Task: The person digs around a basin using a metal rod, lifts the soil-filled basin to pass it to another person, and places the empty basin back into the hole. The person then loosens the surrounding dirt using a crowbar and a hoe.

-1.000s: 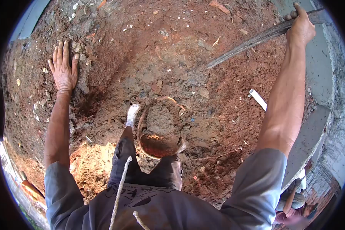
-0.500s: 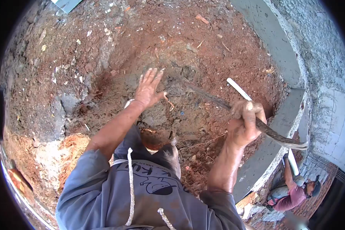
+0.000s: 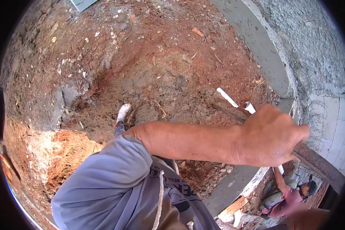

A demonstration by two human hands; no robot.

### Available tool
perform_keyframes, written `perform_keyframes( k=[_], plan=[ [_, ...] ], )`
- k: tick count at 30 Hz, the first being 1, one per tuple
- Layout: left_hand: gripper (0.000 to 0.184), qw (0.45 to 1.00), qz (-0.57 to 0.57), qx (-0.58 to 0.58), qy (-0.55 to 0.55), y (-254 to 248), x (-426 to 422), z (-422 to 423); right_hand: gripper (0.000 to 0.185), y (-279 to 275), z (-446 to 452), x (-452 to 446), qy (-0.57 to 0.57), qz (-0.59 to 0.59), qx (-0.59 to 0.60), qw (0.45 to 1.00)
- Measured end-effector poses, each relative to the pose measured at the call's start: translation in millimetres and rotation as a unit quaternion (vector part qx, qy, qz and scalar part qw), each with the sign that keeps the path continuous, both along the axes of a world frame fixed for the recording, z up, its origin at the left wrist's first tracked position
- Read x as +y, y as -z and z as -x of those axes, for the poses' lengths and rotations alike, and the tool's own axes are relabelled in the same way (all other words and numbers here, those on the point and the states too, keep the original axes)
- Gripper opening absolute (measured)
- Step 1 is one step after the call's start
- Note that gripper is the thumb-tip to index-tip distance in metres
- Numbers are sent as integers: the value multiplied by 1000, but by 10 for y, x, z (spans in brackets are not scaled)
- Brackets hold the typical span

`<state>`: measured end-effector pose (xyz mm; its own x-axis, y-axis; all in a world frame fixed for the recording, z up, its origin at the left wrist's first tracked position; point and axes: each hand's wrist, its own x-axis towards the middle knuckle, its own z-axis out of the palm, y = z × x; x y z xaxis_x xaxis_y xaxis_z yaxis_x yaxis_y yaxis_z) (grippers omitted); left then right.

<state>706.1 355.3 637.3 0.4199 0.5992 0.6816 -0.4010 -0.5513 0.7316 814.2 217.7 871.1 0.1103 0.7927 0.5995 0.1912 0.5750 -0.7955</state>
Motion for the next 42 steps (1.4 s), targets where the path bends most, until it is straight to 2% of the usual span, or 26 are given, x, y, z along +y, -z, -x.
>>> perform_keyframes(
  k=[2,4,6,7,8,9,10,11,12,13,14,15,16,18,20,22,25,26,30,32,34,39,42],
  plan=[
    [27,996,-38,-43,-70,-227,166,-44,16,441,-155,193,49,-32,13,998],
    [25,989,-60,-68,-116,-145,396,-98,15,1037,-348,612,108,-32,27,993],
    [21,992,-51,-43,-107,434,764,-219,16,1905,-506,1202,163,-20,37,986],
    [19,985,-13,-73,-159,994,969,-388,16,2364,-571,1518,187,-7,43,981],
    [16,979,-13,55,-195,1837,1208,-528,18,2859,-604,1816,219,6,47,975],
    [26,947,160,249,-125,2643,1408,-374,19,3344,-639,2102,245,17,52,968],
    [50,849,54,364,-378,3909,1377,-299,21,3861,-641,2333,275,31,53,959],
    [57,710,388,572,-133,3786,1445,387,22,4404,-585,2485,307,57,49,949],
    [50,742,284,538,-281,4223,1160,868,24,4835,-509,2558,320,76,39,944],
    [48,754,209,558,-277,4215,1066,1392,26,5039,-433,2600,335,81,34,938],
    [42,742,163,565,-322,4220,1309,1810,28,5102,-383,2627,342,88,39,935],
    [37,728,145,581,-334,4089,1142,2153,30,5029,-313,2681,338,99,34,935],
    [35,702,91,585,-396,3867,1309,2451,21,4877,-226,2641,291,97,70,949],
    [35,661,-9,566,-493,3467,1779,2854,13,4702,-115,3125,169,27,163,972],
    [40,631,-63,580,-511,3252,2196,3041,14,4660,-178,3299,164,37,166,972],
    [51,564,-92,633,-523,3485,2590,3188,14,4630,-208,3640,165,45,192,966],
    [56,525,-78,642,-553,4008,2923,3320,10,4680,-578,4351,170,69,210,960],
    [59,540,-81,621,-563,4045,2984,3292,10,4680,-658,4643,203,81,216,952],
    [59,489,-55,647,-582,4069,3104,3214,14,4900,-1073,5812,253,115,194,941],
    [59,499,-50,641,-581,4070,3101,3217,14,5028,-1137,6128,288,138,158,935],
    [59,501,-52,637,-584,4088,3132,3234,14,5101,-1176,6373,274,151,158,937],
    [58,511,-77,619,-592,4126,3146,3240,14,5113,-1175,6338,207,165,173,949],
    [59,506,-88,617,-596,4138,3162,3253,14,4990,-1044,5907,180,148,188,954]
  ],
)
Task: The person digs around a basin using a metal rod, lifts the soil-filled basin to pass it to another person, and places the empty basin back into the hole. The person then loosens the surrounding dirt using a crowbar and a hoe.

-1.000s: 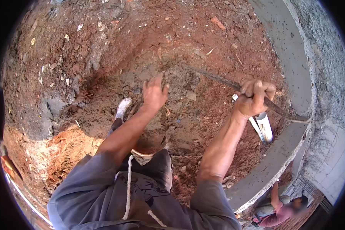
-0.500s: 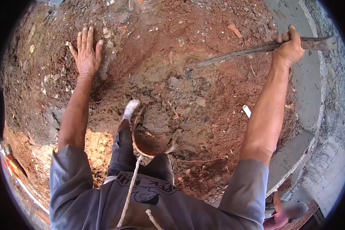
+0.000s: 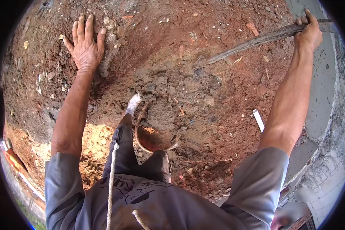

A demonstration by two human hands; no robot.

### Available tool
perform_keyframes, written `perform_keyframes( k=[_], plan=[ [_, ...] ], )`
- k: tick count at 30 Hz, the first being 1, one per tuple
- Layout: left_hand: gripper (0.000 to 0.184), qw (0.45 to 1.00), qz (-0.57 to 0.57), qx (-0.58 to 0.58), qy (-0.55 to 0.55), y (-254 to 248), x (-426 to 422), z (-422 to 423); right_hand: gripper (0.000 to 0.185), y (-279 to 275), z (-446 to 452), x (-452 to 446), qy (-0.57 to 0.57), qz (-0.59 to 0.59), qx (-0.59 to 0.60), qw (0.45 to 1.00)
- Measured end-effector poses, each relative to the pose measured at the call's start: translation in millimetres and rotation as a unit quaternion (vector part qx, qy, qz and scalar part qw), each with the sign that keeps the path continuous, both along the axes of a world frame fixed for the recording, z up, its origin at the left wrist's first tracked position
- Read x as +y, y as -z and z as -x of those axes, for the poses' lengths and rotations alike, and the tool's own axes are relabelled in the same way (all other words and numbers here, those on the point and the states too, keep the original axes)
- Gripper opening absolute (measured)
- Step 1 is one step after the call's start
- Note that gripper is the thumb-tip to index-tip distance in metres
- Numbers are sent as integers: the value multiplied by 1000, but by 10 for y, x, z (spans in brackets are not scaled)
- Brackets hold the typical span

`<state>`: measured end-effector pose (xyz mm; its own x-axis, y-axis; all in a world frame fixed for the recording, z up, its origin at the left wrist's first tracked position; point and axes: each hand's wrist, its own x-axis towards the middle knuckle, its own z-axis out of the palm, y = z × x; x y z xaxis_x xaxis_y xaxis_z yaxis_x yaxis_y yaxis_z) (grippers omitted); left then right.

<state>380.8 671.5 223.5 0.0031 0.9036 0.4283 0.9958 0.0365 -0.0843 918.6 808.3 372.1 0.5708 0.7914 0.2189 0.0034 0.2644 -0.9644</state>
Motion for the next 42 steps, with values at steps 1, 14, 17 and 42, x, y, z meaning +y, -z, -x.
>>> perform_keyframes(
  k=[1,14,17,42],
  plan=[
    [60,1000,-3,-1,3,4,-11,-1,14,-59,81,-214,-5,-8,6,1000],
    [69,988,152,-22,1,-397,-676,-332,11,-414,1798,-4551,-42,-42,-110,992],
    [81,945,269,-135,128,-679,-1681,-875,12,-1052,1915,-4654,-34,-37,-75,996],
    [29,603,49,-645,467,-1752,-2369,-3834,16,-1317,786,-3775,29,-49,-126,990]
  ],
)
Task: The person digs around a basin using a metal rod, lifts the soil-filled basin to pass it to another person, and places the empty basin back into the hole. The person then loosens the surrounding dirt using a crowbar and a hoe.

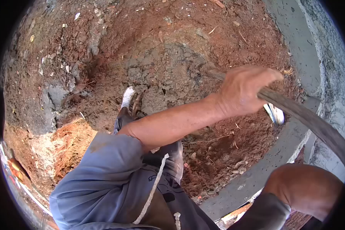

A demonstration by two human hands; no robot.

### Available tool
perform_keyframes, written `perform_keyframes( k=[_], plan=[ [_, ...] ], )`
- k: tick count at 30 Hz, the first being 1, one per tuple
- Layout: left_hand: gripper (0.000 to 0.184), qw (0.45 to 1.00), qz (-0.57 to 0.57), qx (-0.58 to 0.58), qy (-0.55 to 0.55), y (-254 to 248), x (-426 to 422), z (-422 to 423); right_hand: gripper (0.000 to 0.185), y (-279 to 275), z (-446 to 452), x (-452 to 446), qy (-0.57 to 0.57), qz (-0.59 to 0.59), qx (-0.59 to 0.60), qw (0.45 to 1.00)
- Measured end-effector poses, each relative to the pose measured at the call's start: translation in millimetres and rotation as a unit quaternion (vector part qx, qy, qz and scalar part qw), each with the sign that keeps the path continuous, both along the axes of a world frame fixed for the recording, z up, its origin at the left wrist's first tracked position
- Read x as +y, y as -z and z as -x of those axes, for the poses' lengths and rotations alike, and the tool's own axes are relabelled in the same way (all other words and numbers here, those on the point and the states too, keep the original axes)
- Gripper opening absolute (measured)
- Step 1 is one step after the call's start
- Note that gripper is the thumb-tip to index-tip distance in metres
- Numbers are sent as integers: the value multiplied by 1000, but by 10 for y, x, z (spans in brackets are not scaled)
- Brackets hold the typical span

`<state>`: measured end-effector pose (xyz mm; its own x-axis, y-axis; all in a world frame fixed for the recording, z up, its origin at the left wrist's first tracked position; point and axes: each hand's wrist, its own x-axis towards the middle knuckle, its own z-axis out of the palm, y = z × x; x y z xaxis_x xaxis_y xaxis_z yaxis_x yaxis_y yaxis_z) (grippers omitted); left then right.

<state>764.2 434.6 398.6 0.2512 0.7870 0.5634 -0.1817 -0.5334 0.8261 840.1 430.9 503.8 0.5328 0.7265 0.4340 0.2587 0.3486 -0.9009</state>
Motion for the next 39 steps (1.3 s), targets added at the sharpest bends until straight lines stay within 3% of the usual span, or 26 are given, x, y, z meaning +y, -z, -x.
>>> perform_keyframes(
  k=[1,2,3,4,6,8,11,14,17,22,31,34,39],
  plan=[
    [52,971,129,199,30,859,112,115,16,462,12,219,19,18,12,1000],
    [68,873,134,467,-44,1709,-14,384,17,951,-37,343,36,30,29,999],
    [70,791,264,551,24,1978,-29,908,18,1459,-110,411,46,31,56,997],
    [66,815,205,542,-13,2004,-50,1503,26,1909,-269,406,64,-30,89,994],
    [42,786,156,588,-111,1855,197,2390,20,1901,-214,509,54,-44,135,988],
    [36,763,56,606,-218,1499,638,2896,19,1891,-226,447,48,-22,149,987],
    [40,705,-62,639,-302,1094,1351,3230,18,1909,-339,738,45,-43,132,989],
    [51,619,-105,707,-325,1278,1883,3560,18,1847,-343,1100,78,-37,155,984],
    [53,622,-131,695,-336,1712,2115,3882,16,1929,-649,1616,92,-14,150,984],
    [53,612,-106,698,-356,1753,2215,3802,8,2319,-1454,2806,219,58,103,969],
    [53,596,-130,704,-364,1790,2269,3803,21,2825,-2149,3948,342,230,-65,909],
    [52,625,-167,673,-358,1795,2288,3764,21,2768,-2017,3843,263,226,9,938],
    [51,619,-148,677,-369,1754,2243,3732,12,2555,-1844,3412,78,142,132,978]
  ],
)
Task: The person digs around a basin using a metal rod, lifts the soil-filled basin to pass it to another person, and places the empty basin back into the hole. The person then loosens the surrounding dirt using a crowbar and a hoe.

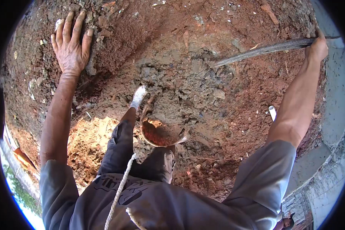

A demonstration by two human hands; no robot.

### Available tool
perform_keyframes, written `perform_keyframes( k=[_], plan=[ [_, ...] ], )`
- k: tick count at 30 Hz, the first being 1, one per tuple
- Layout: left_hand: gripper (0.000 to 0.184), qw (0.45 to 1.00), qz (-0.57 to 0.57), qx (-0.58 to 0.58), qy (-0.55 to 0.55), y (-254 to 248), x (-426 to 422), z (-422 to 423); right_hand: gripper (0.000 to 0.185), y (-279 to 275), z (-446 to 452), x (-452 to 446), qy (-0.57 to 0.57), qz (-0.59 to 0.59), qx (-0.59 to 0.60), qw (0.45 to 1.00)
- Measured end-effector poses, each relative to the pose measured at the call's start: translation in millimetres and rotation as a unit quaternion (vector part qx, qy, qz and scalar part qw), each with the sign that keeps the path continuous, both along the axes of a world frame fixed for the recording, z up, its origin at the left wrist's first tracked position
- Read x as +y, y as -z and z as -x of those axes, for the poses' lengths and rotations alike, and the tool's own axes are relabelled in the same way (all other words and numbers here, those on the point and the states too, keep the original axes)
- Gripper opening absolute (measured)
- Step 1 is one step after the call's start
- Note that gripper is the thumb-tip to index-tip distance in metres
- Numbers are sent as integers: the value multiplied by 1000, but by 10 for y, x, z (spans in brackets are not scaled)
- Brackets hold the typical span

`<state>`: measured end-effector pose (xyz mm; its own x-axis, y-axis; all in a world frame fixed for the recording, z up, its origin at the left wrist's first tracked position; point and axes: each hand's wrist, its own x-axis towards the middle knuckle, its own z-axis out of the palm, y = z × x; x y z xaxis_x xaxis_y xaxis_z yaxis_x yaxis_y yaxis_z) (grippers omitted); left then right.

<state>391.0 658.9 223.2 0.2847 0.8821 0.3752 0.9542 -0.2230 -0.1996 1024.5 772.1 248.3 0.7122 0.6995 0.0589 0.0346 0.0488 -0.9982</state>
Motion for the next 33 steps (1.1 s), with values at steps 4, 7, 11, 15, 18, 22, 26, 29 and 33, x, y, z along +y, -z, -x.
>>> perform_keyframes(
  k=[4,7,11,15,18,22,26,29,33],
  plan=[
    [51,1000,14,4,-21,-3,14,19,10,-284,705,-404,-22,-74,23,997],
    [51,1000,19,-3,-24,-16,17,29,13,-263,992,-299,17,-74,-16,997],
    [51,999,23,-6,-25,-57,24,-30,19,142,516,454,87,-25,-70,993],
    [50,1000,9,-21,3,5,65,7,28,476,233,1103,163,79,-132,975],
    [50,1000,2,-21,17,41,85,25,30,592,285,1247,126,111,-150,974],
    [53,993,60,79,-58,-125,28,-89,26,688,198,1389,-13,84,-92,992],
    [54,992,38,100,-70,-100,-2,-128,27,330,567,887,-19,49,-118,992],
    [50,999,-17,-27,24,55,45,27,17,28,879,446,-29,6,-44,999],
    [51,999,-29,-32,21,31,30,6,11,-322,1048,-436,-142,-26,32,989]
  ],
)
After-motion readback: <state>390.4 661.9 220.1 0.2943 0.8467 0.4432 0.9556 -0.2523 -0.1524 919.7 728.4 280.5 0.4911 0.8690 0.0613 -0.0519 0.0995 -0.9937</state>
